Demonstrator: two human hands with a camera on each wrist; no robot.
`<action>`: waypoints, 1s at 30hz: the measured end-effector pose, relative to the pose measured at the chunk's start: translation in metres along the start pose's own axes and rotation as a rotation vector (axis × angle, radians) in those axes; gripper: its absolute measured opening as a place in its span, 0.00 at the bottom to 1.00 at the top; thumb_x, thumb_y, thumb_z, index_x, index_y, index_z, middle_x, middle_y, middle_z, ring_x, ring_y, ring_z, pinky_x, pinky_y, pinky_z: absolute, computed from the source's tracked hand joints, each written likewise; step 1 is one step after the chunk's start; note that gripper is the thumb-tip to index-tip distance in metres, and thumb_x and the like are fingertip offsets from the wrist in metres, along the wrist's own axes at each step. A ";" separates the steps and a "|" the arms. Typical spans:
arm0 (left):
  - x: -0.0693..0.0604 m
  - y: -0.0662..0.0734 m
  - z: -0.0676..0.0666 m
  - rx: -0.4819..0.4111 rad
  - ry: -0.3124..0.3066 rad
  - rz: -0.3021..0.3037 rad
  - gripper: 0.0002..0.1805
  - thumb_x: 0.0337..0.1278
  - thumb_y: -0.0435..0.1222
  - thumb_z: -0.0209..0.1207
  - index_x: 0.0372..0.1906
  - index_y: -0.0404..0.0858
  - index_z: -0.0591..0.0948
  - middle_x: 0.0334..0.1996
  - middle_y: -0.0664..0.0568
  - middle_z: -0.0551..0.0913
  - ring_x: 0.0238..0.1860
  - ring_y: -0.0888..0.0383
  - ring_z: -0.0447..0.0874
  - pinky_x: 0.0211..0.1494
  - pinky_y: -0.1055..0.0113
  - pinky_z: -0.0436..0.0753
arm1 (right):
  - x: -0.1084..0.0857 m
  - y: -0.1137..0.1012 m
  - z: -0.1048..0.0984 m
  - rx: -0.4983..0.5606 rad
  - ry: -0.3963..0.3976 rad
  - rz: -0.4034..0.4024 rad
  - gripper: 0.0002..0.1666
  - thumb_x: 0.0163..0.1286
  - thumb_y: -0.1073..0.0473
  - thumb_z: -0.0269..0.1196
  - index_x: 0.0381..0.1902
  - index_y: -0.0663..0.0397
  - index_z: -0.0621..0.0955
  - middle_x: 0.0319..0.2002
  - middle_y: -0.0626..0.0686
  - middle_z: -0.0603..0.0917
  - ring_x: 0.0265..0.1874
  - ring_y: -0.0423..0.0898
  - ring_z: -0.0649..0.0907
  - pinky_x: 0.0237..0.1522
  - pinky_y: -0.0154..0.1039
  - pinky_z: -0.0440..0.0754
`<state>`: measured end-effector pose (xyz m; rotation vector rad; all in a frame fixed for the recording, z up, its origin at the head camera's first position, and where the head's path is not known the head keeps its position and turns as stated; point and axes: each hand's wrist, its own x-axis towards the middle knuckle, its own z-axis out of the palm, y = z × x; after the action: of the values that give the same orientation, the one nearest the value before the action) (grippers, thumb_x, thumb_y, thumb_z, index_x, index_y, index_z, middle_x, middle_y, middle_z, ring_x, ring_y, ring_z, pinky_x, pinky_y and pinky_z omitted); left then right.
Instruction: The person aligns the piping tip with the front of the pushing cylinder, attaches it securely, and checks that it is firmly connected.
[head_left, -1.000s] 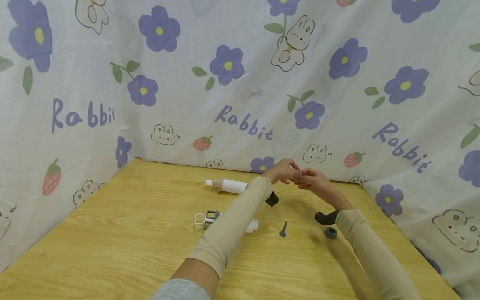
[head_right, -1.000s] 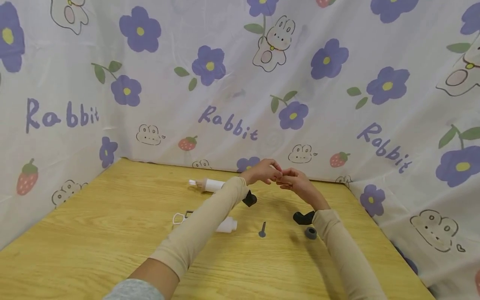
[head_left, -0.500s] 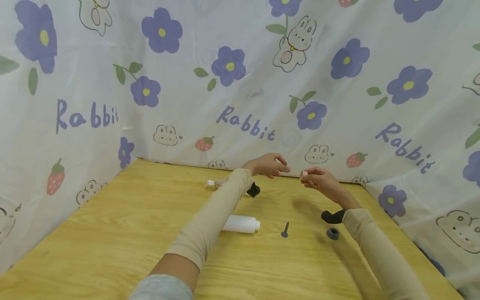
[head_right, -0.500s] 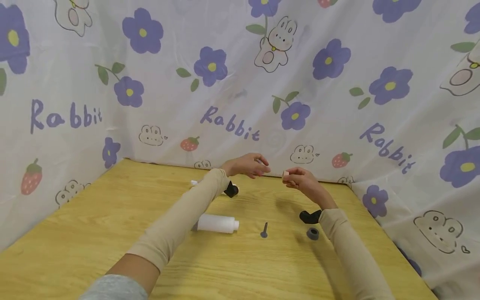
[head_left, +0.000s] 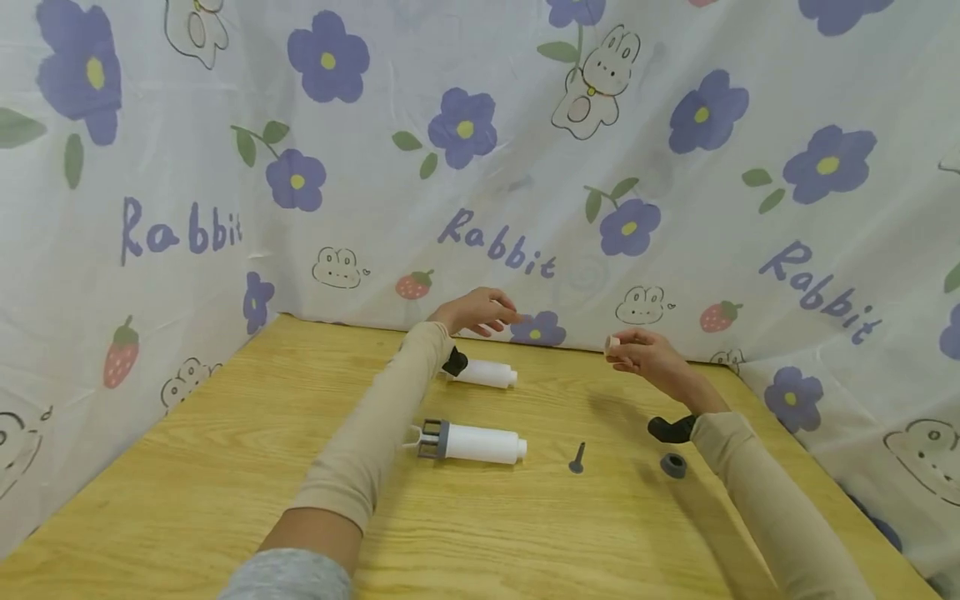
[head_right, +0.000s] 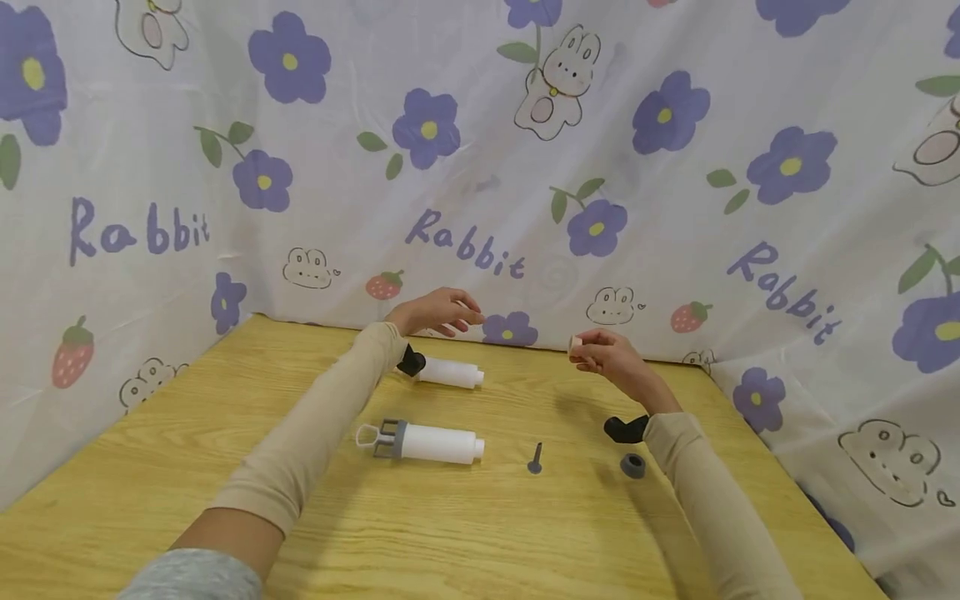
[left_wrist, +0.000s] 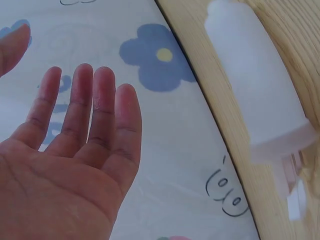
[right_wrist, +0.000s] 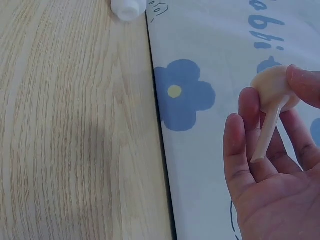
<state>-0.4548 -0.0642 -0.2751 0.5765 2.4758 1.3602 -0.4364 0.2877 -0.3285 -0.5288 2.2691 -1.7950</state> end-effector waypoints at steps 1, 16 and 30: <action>0.000 -0.003 -0.001 -0.002 -0.001 -0.013 0.26 0.67 0.44 0.60 0.64 0.36 0.72 0.65 0.38 0.75 0.65 0.41 0.74 0.68 0.47 0.74 | 0.000 0.001 0.000 0.006 0.001 0.004 0.16 0.78 0.58 0.56 0.56 0.60 0.69 0.49 0.52 0.78 0.45 0.39 0.84 0.54 0.35 0.82; -0.015 -0.048 -0.022 0.131 0.069 -0.077 0.26 0.65 0.45 0.61 0.63 0.36 0.74 0.64 0.39 0.74 0.65 0.42 0.72 0.68 0.45 0.72 | -0.002 0.004 -0.008 0.003 0.002 -0.009 0.16 0.78 0.58 0.55 0.57 0.60 0.69 0.50 0.54 0.76 0.46 0.41 0.84 0.53 0.33 0.82; -0.020 -0.091 -0.016 0.288 -0.019 -0.184 0.40 0.57 0.47 0.68 0.71 0.37 0.67 0.76 0.38 0.59 0.75 0.38 0.58 0.74 0.42 0.62 | 0.003 0.004 0.000 0.035 -0.013 -0.006 0.14 0.77 0.59 0.56 0.55 0.58 0.71 0.47 0.50 0.79 0.46 0.41 0.84 0.55 0.36 0.82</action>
<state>-0.4634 -0.1292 -0.3426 0.4038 2.6530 0.9345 -0.4395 0.2869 -0.3319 -0.5404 2.2260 -1.8255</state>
